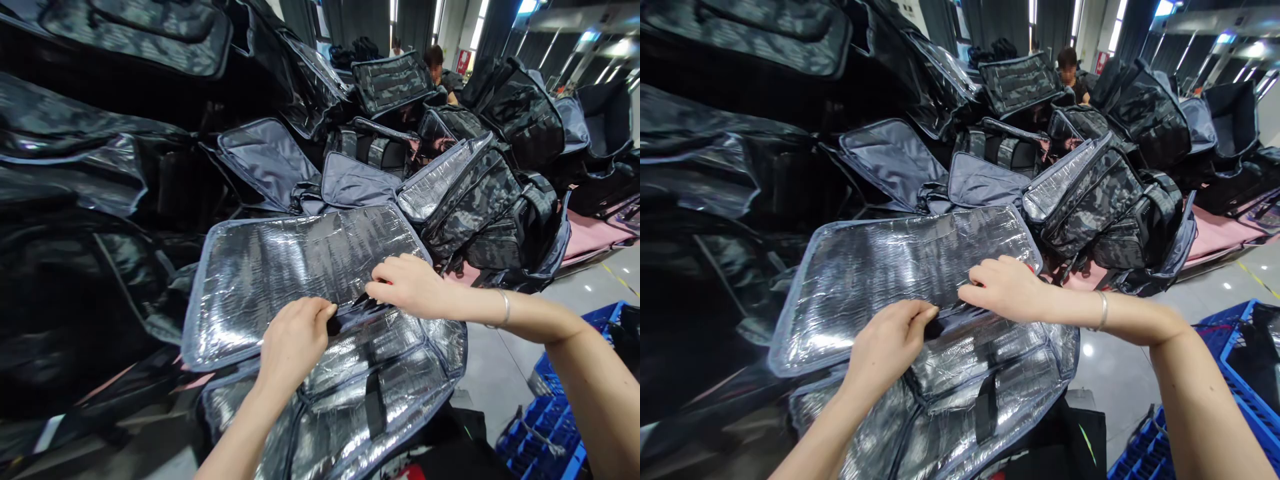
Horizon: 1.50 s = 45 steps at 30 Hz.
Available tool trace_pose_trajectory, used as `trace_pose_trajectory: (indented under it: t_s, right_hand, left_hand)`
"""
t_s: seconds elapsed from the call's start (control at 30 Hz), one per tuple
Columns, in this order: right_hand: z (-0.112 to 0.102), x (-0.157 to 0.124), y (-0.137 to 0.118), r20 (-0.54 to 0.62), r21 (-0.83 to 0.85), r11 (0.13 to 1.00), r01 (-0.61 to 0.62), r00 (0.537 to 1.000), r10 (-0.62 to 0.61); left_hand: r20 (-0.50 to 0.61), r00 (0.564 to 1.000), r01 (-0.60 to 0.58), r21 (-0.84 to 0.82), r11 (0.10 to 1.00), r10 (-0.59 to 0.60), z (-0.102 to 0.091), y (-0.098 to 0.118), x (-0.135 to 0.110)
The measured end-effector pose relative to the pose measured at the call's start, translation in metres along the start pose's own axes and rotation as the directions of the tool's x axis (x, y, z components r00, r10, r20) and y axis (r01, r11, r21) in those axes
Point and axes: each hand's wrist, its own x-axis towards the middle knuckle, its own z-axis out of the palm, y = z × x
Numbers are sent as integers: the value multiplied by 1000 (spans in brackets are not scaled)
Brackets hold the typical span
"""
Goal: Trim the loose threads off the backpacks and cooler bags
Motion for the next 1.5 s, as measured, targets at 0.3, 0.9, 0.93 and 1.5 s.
trace_pose_trajectory:
  t_s: [0.3,0.9,0.93,1.5]
  right_hand:
    - [23,1,-10,-274,-65,997,44,960,-60]
    - [23,9,-7,-228,-39,987,153,961,-158]
    - [23,10,-6,-201,-17,987,162,966,-163]
    - [24,20,5,63,127,987,99,992,-107]
  left_hand:
    - [97,994,37,37,999,-41,-6,5,5]
    - [62,998,18,42,999,-21,-5,5,2]
    - [63,998,20,44,999,-23,-5,5,2]
    - [18,1000,-24,39,999,24,-3,4,-1]
